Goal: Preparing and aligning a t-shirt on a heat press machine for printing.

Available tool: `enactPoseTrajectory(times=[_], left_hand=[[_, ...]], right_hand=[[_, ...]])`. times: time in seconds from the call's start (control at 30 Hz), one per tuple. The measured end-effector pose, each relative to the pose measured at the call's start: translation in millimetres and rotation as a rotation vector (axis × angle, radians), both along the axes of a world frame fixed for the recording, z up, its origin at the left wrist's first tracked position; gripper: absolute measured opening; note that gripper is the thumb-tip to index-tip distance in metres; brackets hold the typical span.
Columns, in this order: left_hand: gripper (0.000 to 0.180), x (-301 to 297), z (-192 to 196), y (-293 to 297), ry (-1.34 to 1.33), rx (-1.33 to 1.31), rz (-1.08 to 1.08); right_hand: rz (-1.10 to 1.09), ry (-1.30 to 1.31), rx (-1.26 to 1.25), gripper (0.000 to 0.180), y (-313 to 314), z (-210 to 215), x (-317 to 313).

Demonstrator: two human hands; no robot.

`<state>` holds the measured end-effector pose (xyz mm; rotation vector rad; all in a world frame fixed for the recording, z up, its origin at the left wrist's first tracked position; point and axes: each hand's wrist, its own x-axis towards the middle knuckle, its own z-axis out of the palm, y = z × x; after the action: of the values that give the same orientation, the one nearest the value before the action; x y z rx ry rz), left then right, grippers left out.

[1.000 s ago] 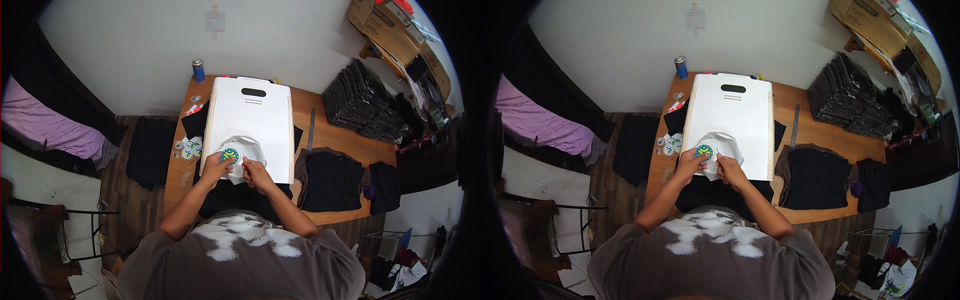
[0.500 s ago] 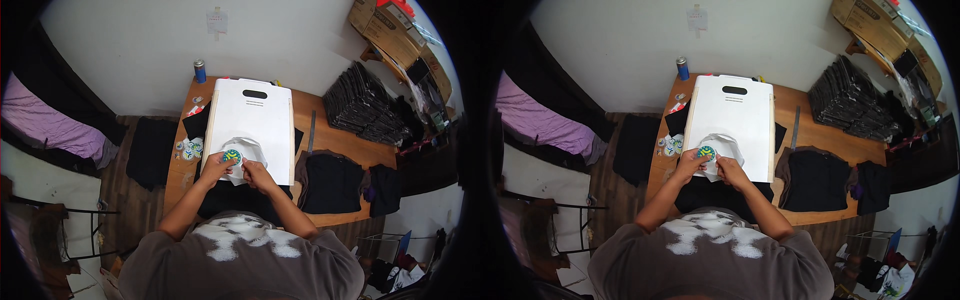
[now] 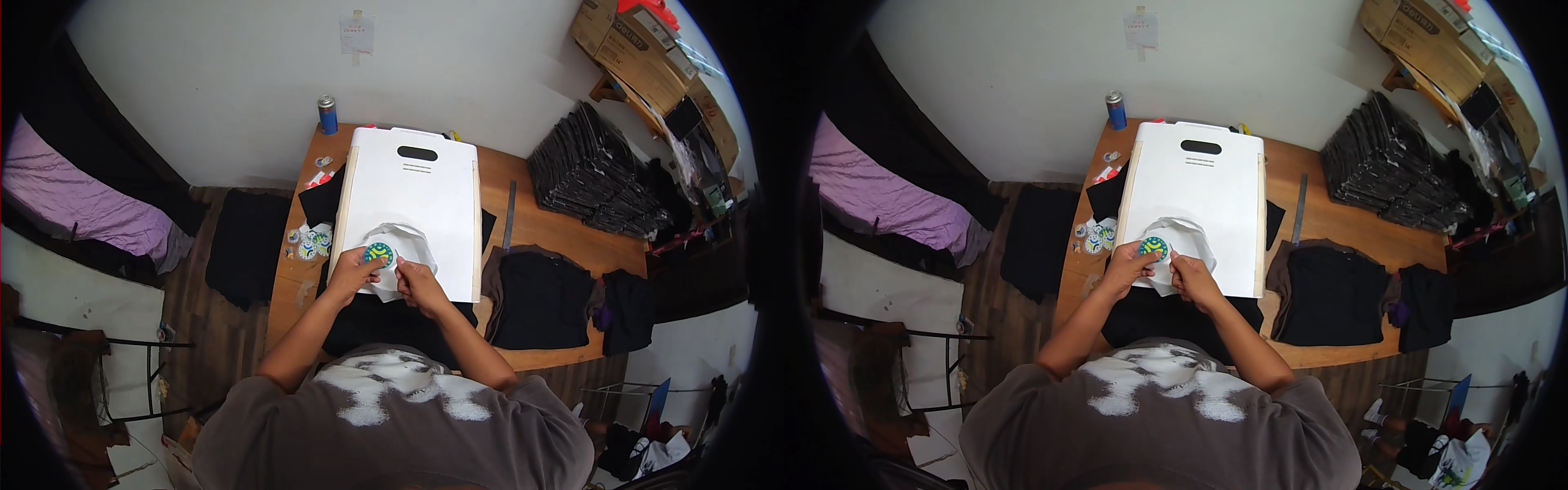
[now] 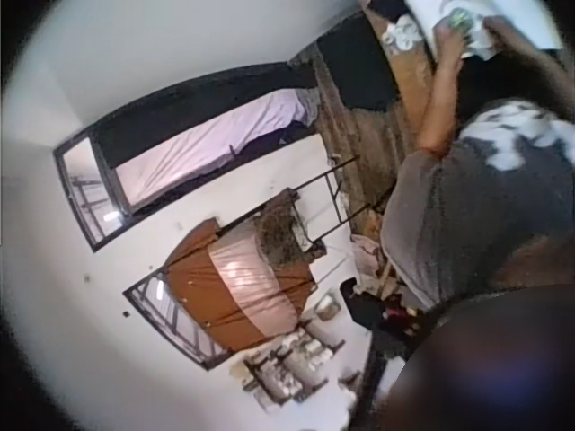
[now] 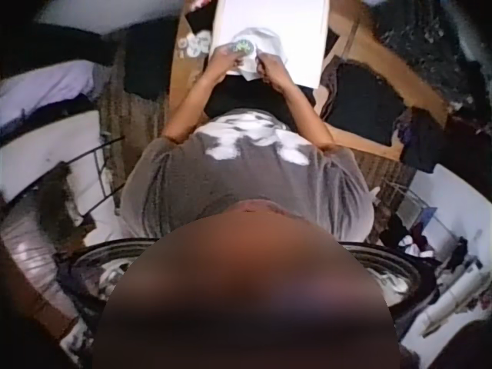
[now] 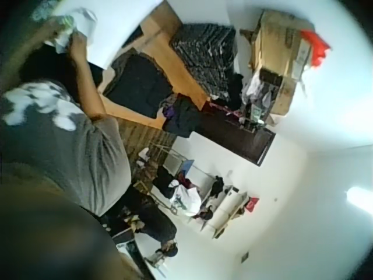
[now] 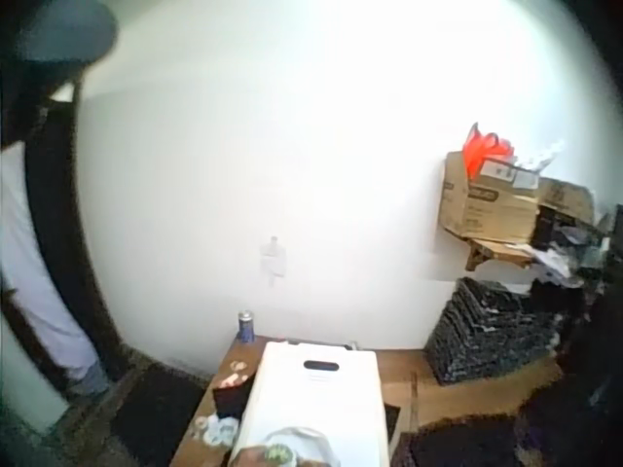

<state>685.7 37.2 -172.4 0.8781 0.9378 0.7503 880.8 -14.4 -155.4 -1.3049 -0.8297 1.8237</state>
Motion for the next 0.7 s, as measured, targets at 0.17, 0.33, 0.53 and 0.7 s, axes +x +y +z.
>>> enactPoseTrajectory(times=[0.17, 0.33, 0.53, 0.7], left_hand=[[0.028, -1.9, 1.3, 0.4, 0.011, -0.029, 0.013], [0.026, -0.3, 0.1, 1.3, -0.013, -0.045, 0.037], [0.028, 7.8, 1.3, -4.7, -0.099, -0.079, 0.173], [0.029, 10.7, 3.3, -9.4, -0.126, -0.087, 0.118]], right_hand=[[-0.024, 0.001, -0.015, 0.043, -0.5, -0.9, 4.9], [-0.017, -0.048, 0.050, 0.043, -4.0, 0.1, 9.4], [-0.058, -0.100, 0.102, 0.044, -8.3, -3.0, -0.9], [-0.080, -0.073, 0.121, 0.043, -5.4, -7.8, -5.0]])
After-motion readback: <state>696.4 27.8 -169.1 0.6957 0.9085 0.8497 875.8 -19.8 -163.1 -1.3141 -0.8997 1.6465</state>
